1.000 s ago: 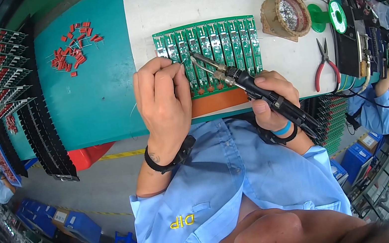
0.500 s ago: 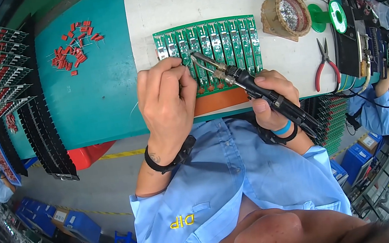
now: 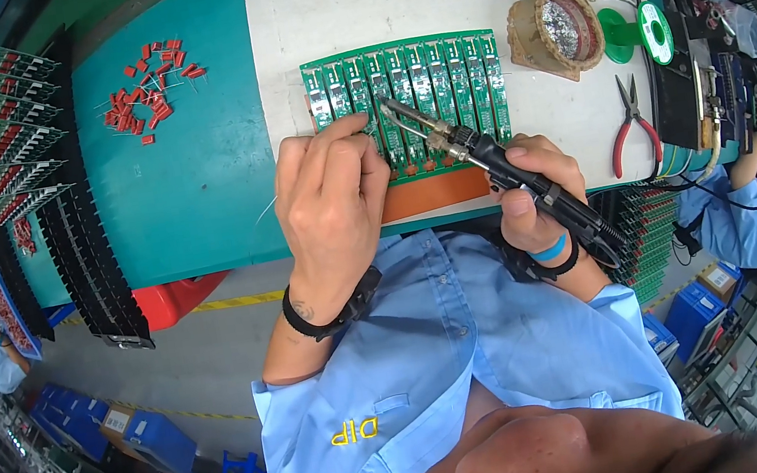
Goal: Soldering electronic components onto printed circuit boards at an assembly station.
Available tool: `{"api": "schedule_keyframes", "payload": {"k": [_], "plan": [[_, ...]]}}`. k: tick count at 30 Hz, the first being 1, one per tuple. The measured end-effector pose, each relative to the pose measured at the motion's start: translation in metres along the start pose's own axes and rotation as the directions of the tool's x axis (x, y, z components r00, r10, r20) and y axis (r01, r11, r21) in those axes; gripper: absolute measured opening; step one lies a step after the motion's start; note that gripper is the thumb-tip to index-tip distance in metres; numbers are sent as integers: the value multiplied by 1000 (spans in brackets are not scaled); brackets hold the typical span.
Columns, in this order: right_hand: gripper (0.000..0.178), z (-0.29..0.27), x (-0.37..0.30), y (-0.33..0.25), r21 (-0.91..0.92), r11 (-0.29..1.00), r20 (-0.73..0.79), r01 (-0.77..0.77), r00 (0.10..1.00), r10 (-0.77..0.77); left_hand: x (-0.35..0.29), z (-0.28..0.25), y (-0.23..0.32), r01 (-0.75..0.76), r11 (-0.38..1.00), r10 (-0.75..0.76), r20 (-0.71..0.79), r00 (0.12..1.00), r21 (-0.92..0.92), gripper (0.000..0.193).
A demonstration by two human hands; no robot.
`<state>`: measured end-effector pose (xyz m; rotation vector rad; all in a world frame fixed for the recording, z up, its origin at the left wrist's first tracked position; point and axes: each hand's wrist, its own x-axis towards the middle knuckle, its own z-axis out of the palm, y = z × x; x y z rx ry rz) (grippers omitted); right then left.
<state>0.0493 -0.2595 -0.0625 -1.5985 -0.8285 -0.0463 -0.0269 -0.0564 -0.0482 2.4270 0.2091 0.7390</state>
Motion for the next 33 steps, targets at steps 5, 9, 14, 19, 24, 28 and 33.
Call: {"api": "schedule_keyframes", "payload": {"k": [5,9,14,19,24,28,33], "plan": [[44,0,-2,2,3,1000,-15,25,1000,-24,-3,-2,1,13,1000,-13,14,1000,-5,24],[44,0,0,-3,8,1000,-4,23,1000,-23,-5,-2,0,16,999,-16,-12,1000,-35,22],[41,4,4,-6,66,998,31,23,999,-25,-4,-8,-4,56,998,-53,-129,990,17,21],[38,5,6,-8,26,1000,64,-18,998,17,2,-8,-10,80,995,-72,-122,990,60,16],[38,7,6,-6,-2,1000,73,-24,997,24,1,-3,-11,95,995,-93,-131,987,13,17],[39,8,7,-5,0,1000,80,-22,997,22,1,-4,-12,93,996,-92,-119,989,8,17],[40,8,8,-6,-7,1000,87,-21,996,21,2,-4,-12,64,998,-62,-109,992,18,19]]}}
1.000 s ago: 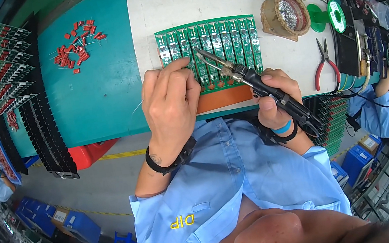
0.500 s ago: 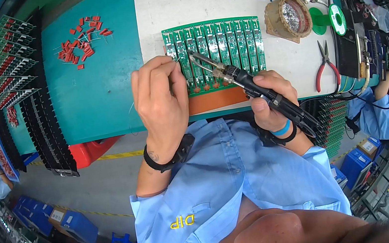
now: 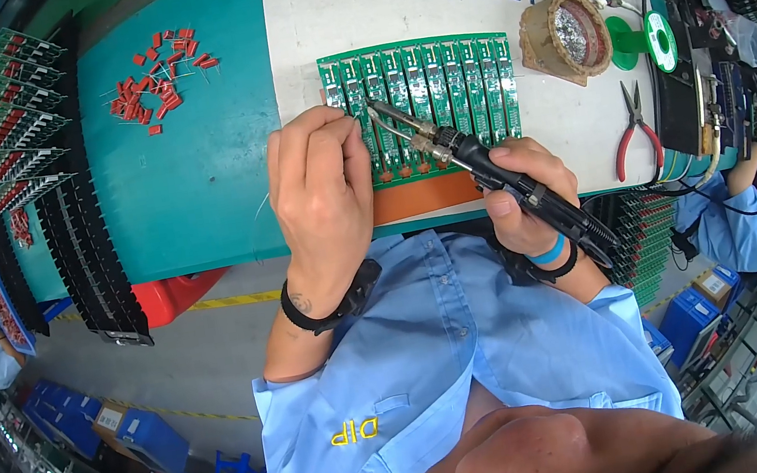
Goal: Soldering electronic components onto printed circuit boards at an assembly station.
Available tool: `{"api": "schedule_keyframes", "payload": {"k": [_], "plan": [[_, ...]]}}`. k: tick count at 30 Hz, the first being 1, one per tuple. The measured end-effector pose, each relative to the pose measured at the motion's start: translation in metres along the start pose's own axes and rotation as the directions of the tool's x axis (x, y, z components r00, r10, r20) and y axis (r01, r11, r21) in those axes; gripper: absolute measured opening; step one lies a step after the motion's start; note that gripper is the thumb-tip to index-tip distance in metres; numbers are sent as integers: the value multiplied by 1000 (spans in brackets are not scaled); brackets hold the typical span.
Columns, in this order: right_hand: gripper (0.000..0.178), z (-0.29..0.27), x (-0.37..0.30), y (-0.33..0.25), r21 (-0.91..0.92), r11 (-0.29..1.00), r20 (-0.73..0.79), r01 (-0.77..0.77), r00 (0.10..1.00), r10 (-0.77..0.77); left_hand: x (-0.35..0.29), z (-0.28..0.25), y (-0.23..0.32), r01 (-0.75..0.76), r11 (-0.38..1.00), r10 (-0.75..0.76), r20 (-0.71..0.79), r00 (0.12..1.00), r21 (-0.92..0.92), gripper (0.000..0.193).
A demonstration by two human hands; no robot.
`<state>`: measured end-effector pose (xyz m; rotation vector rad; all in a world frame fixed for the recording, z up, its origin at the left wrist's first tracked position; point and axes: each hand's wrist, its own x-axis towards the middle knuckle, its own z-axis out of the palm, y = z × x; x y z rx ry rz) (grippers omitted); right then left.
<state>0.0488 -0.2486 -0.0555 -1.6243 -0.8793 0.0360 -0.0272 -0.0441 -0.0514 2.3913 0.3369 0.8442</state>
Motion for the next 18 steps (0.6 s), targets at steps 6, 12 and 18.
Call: {"api": "schedule_keyframes", "payload": {"k": [6,12,18], "plan": [[40,1,0,0,11,1000,-8,-2,1000,2,1,-1,-1,-29,999,29,55,998,-14,23],[40,1,0,0,11,1000,-10,-3,1000,3,2,-4,-2,-45,999,44,120,992,5,23],[40,1,-1,0,3,1000,-9,6,1000,-6,6,-7,-2,-75,997,71,144,987,25,22]]}}
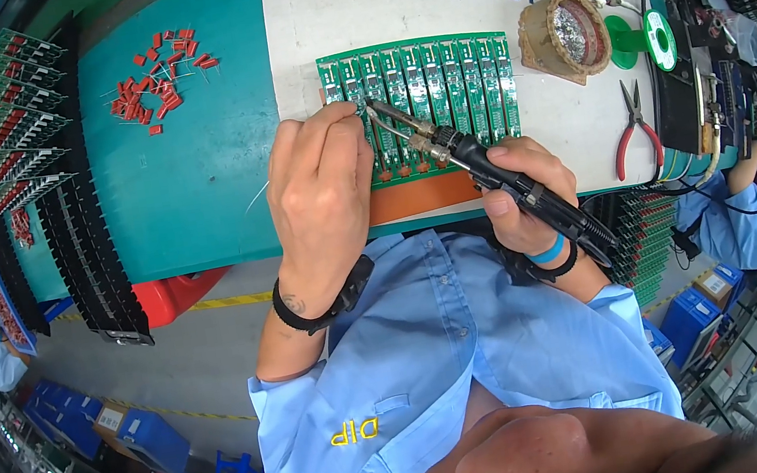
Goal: Soldering electronic components onto printed circuit boards at an assembly station.
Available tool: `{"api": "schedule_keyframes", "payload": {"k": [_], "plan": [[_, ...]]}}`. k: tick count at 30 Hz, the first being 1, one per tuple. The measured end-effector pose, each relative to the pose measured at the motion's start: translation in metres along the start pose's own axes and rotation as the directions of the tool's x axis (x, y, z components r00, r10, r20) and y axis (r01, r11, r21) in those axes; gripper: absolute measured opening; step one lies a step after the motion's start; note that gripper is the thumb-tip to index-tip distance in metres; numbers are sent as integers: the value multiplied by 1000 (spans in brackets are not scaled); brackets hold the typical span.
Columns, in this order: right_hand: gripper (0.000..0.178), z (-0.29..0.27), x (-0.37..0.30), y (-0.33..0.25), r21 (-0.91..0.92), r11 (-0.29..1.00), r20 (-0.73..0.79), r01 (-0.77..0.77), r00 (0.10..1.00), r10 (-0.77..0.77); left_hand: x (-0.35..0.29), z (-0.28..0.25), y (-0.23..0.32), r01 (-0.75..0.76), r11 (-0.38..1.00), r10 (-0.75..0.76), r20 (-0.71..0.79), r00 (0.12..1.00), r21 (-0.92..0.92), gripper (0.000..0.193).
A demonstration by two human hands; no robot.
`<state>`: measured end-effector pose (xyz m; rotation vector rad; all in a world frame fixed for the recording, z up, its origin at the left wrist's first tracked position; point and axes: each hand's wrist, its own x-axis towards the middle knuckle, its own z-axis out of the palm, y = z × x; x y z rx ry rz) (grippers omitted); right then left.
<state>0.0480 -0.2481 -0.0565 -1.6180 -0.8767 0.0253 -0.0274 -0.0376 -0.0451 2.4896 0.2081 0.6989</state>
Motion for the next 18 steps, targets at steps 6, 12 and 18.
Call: {"api": "schedule_keyframes", "payload": {"k": [6,12,18], "plan": [[43,-2,-4,2,-34,999,6,32,999,-32,1,-1,1,-13,1000,12,17,1000,26,20],[44,-3,-7,-3,-3,1000,-41,20,999,-20,0,-1,1,-20,999,20,3,1000,33,20],[44,-5,-8,-4,-39,997,-15,68,997,-69,-5,-3,0,3,1000,-5,-93,996,-16,20]]}}
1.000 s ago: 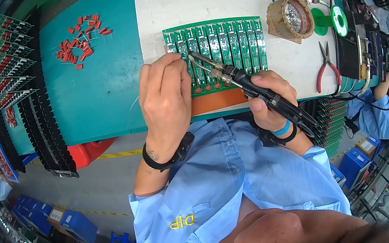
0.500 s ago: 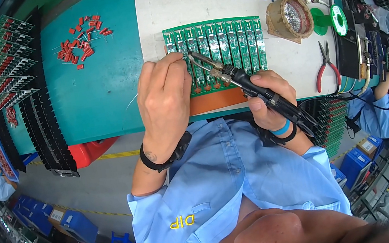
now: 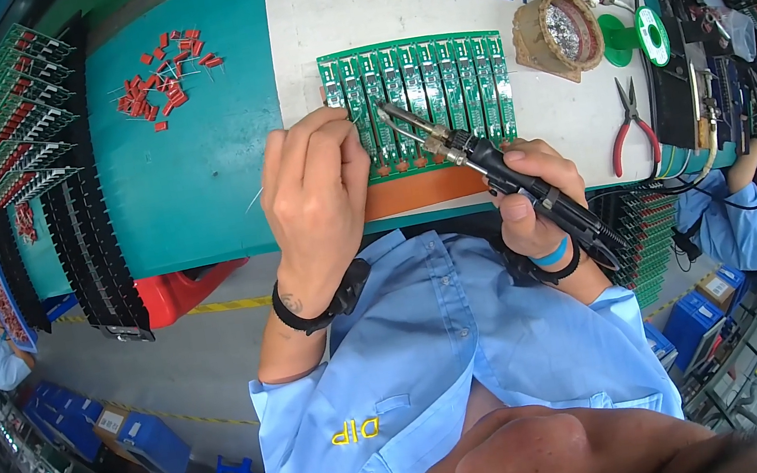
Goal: Soldering electronic components onto printed circuit boards at an assembly station.
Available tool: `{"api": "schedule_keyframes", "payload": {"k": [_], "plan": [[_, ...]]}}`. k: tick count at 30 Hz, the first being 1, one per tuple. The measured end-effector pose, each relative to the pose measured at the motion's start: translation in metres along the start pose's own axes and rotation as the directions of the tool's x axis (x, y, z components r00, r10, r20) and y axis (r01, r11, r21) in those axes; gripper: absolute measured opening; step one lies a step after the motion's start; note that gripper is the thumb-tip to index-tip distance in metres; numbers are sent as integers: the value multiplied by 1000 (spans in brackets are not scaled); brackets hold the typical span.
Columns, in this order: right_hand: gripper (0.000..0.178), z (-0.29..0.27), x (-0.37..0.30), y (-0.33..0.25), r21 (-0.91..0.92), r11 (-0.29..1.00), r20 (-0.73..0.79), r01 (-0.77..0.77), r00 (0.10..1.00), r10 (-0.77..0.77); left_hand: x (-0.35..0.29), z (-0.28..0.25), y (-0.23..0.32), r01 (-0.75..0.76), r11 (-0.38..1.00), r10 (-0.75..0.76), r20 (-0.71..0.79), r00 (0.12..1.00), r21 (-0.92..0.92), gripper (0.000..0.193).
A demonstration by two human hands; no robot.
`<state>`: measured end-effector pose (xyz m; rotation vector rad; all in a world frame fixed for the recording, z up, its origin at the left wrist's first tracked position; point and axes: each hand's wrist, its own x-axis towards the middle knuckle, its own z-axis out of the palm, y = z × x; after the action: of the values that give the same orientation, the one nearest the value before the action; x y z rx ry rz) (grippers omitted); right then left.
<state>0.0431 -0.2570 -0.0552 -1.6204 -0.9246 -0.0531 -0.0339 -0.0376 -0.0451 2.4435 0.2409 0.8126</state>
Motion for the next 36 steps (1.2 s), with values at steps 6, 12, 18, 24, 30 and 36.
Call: {"api": "schedule_keyframes", "payload": {"k": [6,12,18,24,30,36], "plan": [[42,7,3,-2,59,998,12,-38,999,37,-1,-9,-8,3,996,2,-50,999,93,22],[40,13,8,-3,77,993,18,-91,996,89,0,-6,-13,36,998,-32,-87,996,42,23],[39,16,11,-3,47,994,16,-101,995,100,0,-2,-13,35,999,-35,-63,997,-2,25],[39,16,10,1,37,995,23,-97,995,96,1,-2,-13,31,999,-31,-41,999,-17,26],[39,17,10,1,45,994,27,-98,995,96,0,-1,-14,24,1000,-25,-44,999,-18,25],[40,17,9,2,49,995,24,-91,996,90,1,0,-14,28,999,-28,-19,999,-17,26]]}}
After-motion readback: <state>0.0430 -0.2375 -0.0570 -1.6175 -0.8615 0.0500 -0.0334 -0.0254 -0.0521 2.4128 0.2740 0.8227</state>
